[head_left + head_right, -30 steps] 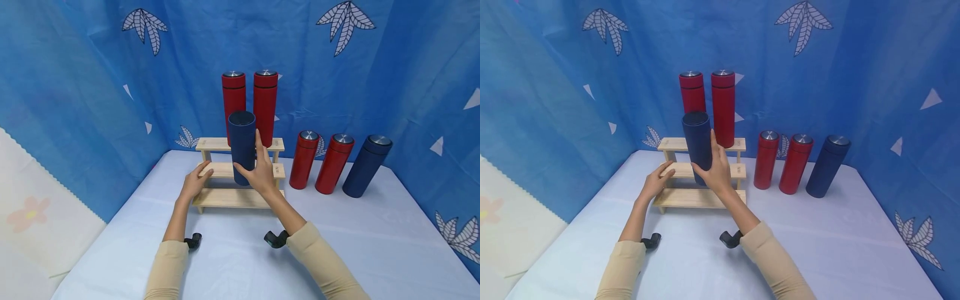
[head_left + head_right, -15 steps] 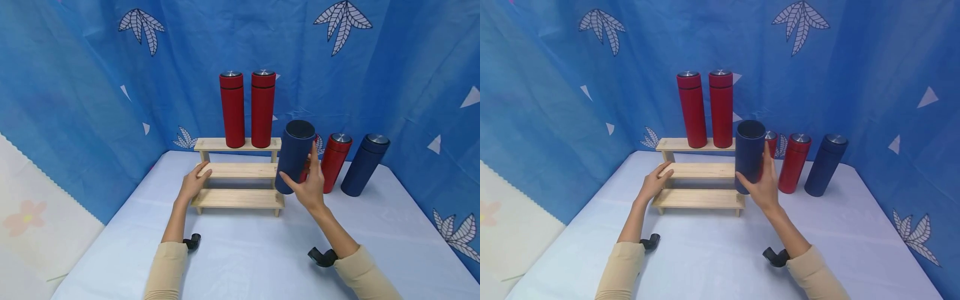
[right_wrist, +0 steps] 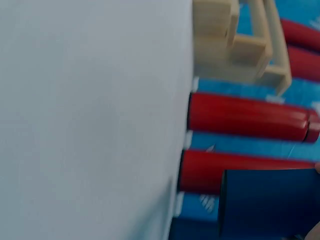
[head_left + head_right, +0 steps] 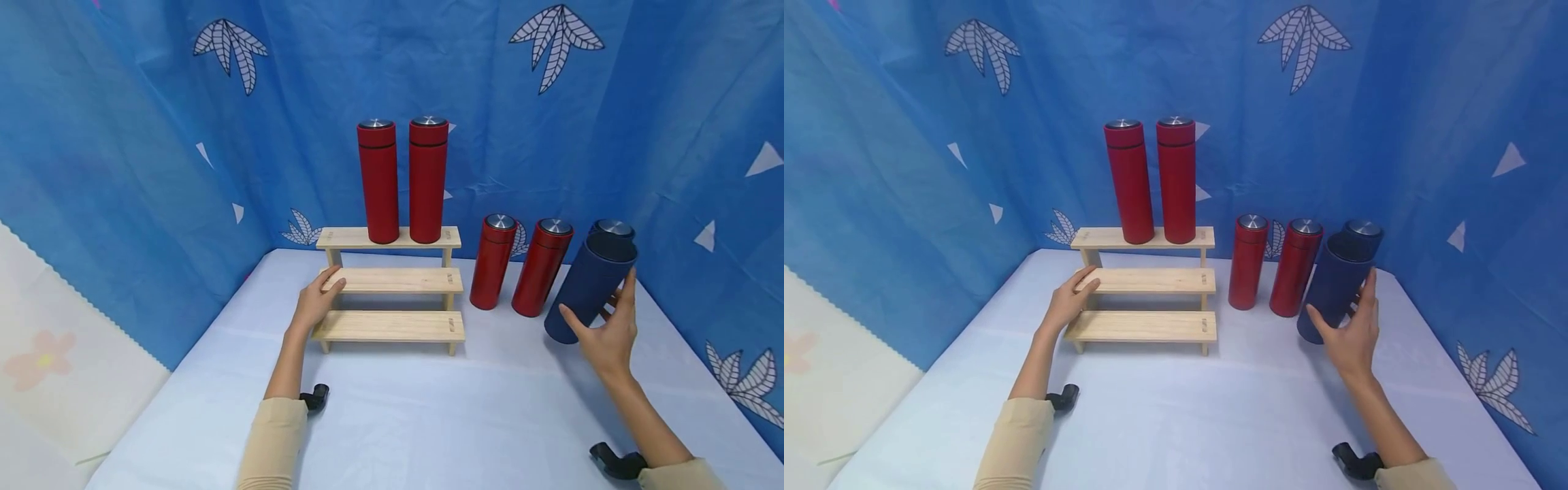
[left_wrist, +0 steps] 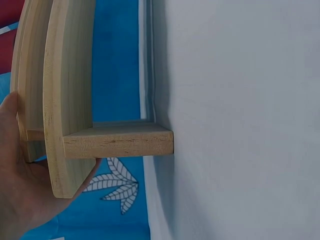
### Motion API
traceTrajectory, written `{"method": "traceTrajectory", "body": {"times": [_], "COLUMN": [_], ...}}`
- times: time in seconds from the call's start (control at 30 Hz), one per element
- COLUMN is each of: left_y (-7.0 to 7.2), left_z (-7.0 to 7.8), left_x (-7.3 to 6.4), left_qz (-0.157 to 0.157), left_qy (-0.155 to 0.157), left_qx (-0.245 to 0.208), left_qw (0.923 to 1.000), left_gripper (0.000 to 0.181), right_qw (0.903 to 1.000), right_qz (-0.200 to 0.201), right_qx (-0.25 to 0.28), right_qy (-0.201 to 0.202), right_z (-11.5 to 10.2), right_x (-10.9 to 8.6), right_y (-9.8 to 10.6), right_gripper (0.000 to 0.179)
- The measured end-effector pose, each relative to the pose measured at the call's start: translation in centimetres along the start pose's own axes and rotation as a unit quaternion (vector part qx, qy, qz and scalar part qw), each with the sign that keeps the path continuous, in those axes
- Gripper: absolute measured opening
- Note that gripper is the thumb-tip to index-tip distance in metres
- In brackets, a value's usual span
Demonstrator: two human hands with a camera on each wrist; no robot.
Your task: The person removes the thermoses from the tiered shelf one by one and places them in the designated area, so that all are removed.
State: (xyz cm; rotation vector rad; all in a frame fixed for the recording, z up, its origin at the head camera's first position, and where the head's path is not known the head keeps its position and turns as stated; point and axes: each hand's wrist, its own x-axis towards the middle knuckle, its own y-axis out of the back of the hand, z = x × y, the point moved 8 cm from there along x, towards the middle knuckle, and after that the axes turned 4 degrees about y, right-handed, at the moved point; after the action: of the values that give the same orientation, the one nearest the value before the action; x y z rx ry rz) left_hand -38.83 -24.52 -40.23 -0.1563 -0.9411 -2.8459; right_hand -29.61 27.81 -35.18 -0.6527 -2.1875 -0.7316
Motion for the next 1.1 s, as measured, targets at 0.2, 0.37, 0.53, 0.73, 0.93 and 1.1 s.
{"method": "traceTrajectory", "body": {"times": [0.2, 0.37, 0.53, 0.73, 0.93, 1.1], "left_y": [0.1, 0.0, 0.0, 0.0, 0.0, 0.0], "left_z": [-0.1, -0.4, -0.4, -0.4, -0.2, -0.2], "left_x": [0.1, 0.1, 0.0, 0.0, 0.1, 0.1], "left_qz": [0.003, 0.005, 0.005, 0.004, 0.006, 0.006], "left_qy": [-0.002, 0.001, 0.005, 0.009, 0.004, 0.003], "left_qx": [0.004, 0.001, 0.000, -0.001, 0.002, 0.000], "left_qw": [1.0000, 1.0000, 1.0000, 1.0000, 1.0000, 1.0000], "left_gripper": [0.061, 0.060, 0.060, 0.061, 0.064, 0.065], "right_qw": [0.9989, 0.9985, 0.9981, 0.9971, 0.9969, 0.9986], "right_qz": [0.003, 0.000, 0.001, 0.005, 0.004, 0.018], "right_qx": [-0.029, -0.031, -0.030, -0.043, -0.047, -0.029], "right_qy": [-0.036, -0.045, -0.053, -0.063, -0.062, -0.040], "right_z": [3.5, 5.2, 6.1, 6.6, 6.8, 6.2], "right_x": [-0.5, -1.1, -1.4, -1.2, -1.2, -1.1], "right_y": [1.2, 1.2, 1.3, 1.7, 1.9, 2.2], "right_gripper": [0.112, 0.112, 0.111, 0.109, 0.110, 0.107]}}
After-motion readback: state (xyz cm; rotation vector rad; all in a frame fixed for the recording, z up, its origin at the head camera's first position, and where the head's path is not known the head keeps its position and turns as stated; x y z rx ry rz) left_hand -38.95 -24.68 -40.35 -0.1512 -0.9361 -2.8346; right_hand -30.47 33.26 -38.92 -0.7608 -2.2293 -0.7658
